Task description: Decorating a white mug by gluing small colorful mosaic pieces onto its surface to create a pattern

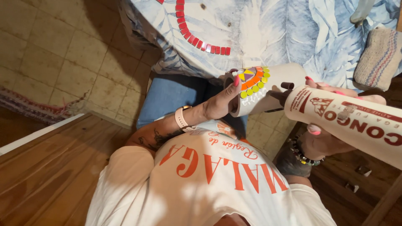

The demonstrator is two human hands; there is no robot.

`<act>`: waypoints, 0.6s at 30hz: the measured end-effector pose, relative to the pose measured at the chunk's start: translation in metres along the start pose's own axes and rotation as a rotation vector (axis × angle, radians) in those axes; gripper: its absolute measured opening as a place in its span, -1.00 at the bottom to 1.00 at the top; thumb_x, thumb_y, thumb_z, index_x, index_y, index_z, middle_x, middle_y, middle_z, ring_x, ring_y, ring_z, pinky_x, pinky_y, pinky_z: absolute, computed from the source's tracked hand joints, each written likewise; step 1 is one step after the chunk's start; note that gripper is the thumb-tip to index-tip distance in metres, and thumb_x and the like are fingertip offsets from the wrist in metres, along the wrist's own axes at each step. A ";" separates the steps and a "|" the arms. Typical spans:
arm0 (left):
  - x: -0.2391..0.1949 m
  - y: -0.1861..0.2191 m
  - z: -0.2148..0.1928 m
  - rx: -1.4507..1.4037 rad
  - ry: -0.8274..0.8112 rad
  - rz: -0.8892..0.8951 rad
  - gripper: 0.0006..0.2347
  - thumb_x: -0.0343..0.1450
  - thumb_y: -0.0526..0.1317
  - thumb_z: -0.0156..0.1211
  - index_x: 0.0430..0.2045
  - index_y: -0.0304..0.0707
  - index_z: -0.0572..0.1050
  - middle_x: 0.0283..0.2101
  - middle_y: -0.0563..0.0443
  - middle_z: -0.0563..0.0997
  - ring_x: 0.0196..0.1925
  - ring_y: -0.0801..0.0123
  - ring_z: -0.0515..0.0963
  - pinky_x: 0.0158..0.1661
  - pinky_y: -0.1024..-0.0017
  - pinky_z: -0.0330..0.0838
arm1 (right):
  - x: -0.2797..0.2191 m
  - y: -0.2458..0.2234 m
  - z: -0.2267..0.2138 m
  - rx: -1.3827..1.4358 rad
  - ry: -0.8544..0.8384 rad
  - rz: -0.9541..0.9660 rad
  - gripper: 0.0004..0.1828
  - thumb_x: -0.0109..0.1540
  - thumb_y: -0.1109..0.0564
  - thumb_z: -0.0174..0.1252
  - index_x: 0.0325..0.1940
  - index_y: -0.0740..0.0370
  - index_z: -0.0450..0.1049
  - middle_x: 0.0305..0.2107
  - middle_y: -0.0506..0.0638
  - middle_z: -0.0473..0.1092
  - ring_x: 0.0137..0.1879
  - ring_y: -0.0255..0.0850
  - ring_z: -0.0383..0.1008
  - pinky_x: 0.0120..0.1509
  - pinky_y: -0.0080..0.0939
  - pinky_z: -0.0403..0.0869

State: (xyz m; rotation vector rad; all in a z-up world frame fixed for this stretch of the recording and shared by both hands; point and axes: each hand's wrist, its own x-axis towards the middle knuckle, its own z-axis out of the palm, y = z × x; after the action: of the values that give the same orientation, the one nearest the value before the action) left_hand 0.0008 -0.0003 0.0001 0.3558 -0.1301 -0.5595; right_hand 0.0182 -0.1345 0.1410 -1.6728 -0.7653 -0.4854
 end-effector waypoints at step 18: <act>-0.006 0.006 0.007 0.133 0.014 -0.004 -0.39 0.30 0.12 -0.26 0.11 -0.38 -0.05 0.16 -0.18 0.10 0.23 0.30 0.07 0.21 0.41 -0.07 | -0.013 0.011 -0.010 0.119 0.065 0.216 -0.35 0.01 -0.07 -0.02 0.06 0.07 -0.15 -0.17 0.32 0.11 -0.03 0.22 0.24 0.32 0.49 0.28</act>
State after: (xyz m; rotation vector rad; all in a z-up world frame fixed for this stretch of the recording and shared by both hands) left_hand -0.0027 0.0056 0.0083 0.4897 -0.1534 -0.5532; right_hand 0.0178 -0.1482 0.1265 -1.5985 -0.5481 -0.3342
